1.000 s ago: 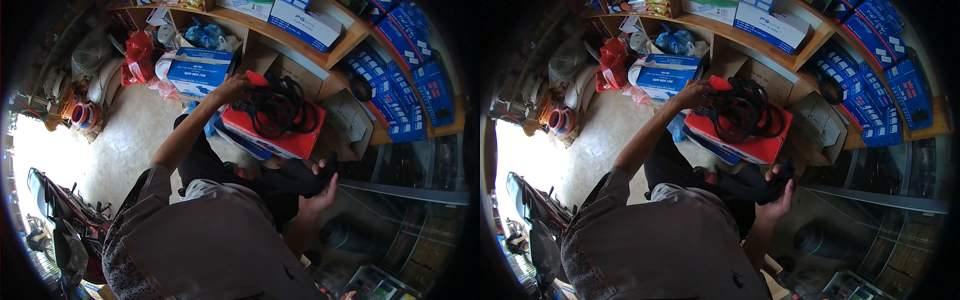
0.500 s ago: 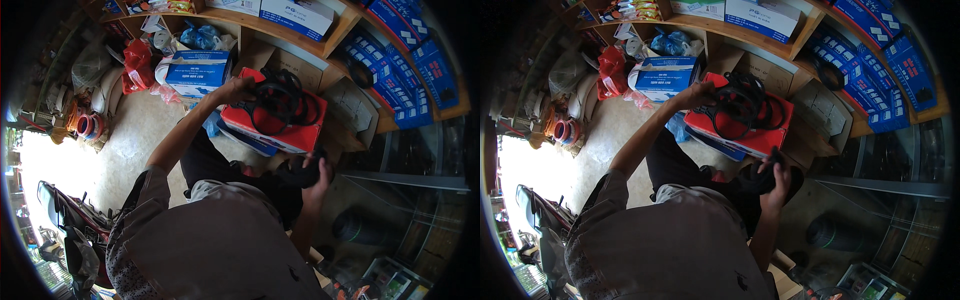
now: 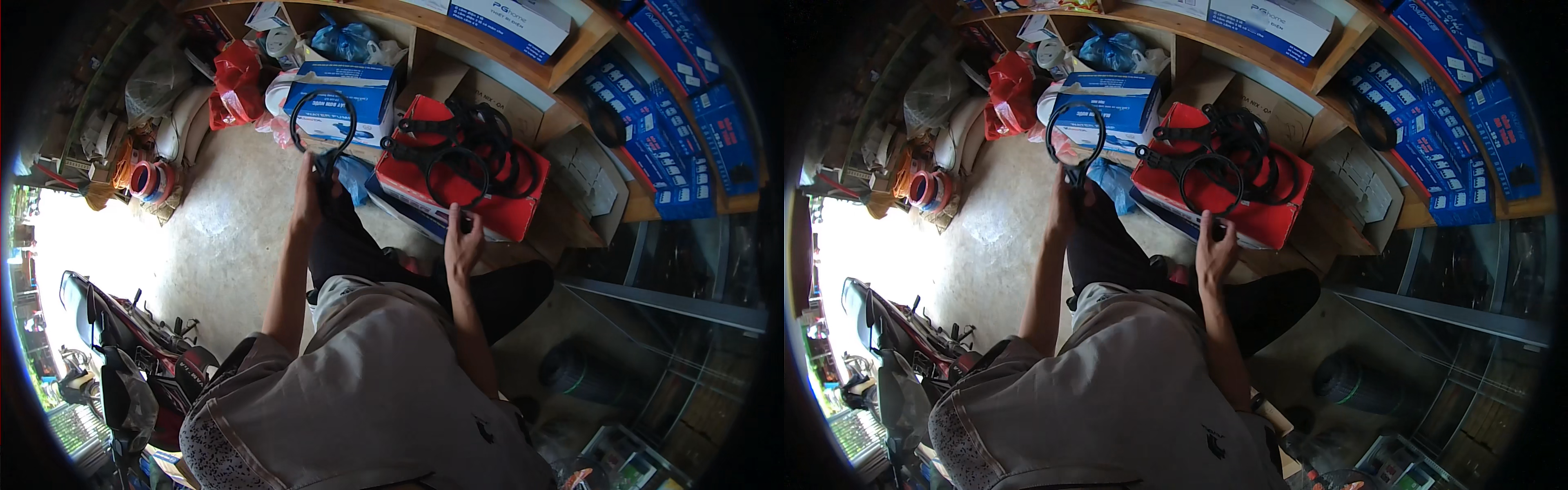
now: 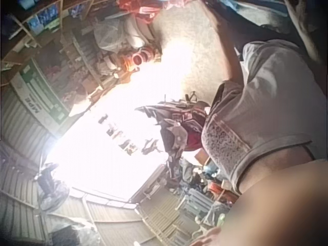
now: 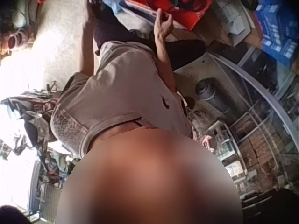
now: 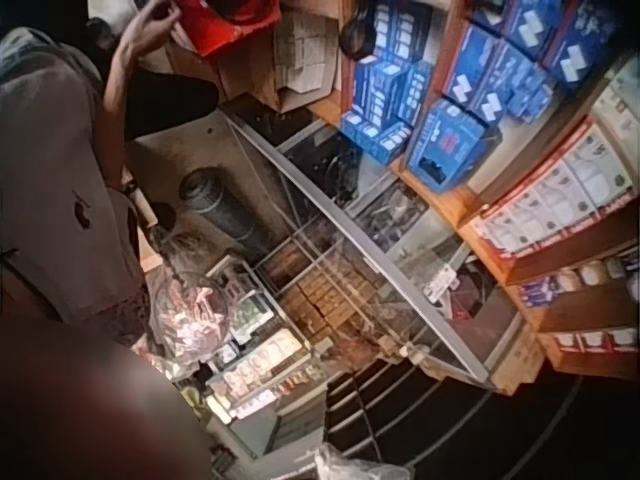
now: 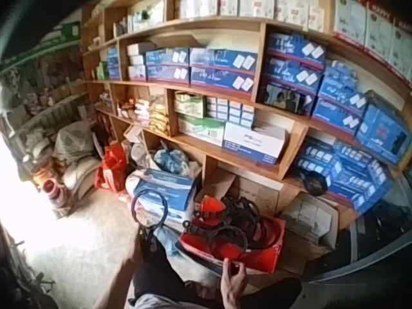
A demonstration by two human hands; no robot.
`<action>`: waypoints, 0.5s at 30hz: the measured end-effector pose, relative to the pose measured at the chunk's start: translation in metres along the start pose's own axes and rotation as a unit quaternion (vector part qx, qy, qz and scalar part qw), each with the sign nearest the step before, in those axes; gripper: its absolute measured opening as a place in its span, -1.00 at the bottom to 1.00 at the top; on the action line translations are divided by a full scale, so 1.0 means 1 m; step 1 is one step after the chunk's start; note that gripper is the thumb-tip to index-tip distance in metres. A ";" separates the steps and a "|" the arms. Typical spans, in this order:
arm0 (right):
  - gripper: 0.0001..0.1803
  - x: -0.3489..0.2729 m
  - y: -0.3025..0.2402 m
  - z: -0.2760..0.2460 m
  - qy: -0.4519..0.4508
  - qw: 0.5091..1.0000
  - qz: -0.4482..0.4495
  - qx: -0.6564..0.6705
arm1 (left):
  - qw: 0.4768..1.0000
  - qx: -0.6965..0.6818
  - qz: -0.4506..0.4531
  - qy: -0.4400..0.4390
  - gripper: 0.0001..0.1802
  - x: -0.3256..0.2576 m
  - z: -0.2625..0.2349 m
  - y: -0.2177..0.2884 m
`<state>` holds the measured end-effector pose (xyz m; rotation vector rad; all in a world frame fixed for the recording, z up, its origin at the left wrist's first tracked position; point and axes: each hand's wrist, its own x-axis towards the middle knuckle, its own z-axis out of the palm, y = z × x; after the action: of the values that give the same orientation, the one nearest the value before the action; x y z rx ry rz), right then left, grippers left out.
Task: Fitting a rubber seal onto a circular plastic component, likely an automotive part.
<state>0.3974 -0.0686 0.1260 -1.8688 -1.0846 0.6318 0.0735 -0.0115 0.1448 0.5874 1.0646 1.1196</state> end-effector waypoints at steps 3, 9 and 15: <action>-0.37 0.037 0.040 -0.014 0.055 0.998 0.024 0.016 | 0.988 -0.088 0.123 0.017 -0.43 -0.038 0.004 -0.015; -0.52 0.054 0.016 -0.039 -0.098 0.990 0.029 0.100 | 0.985 -0.140 0.105 0.015 -0.42 -0.068 0.011 -0.030; -0.43 0.060 0.017 -0.033 -0.085 0.985 -0.097 0.119 | 0.990 -0.083 0.111 -0.026 -0.41 -0.049 0.049 -0.011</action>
<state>0.4596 -0.0346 0.1272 -1.5066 -1.2263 0.7815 0.1194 -0.0548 0.1743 0.6091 0.8649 1.3661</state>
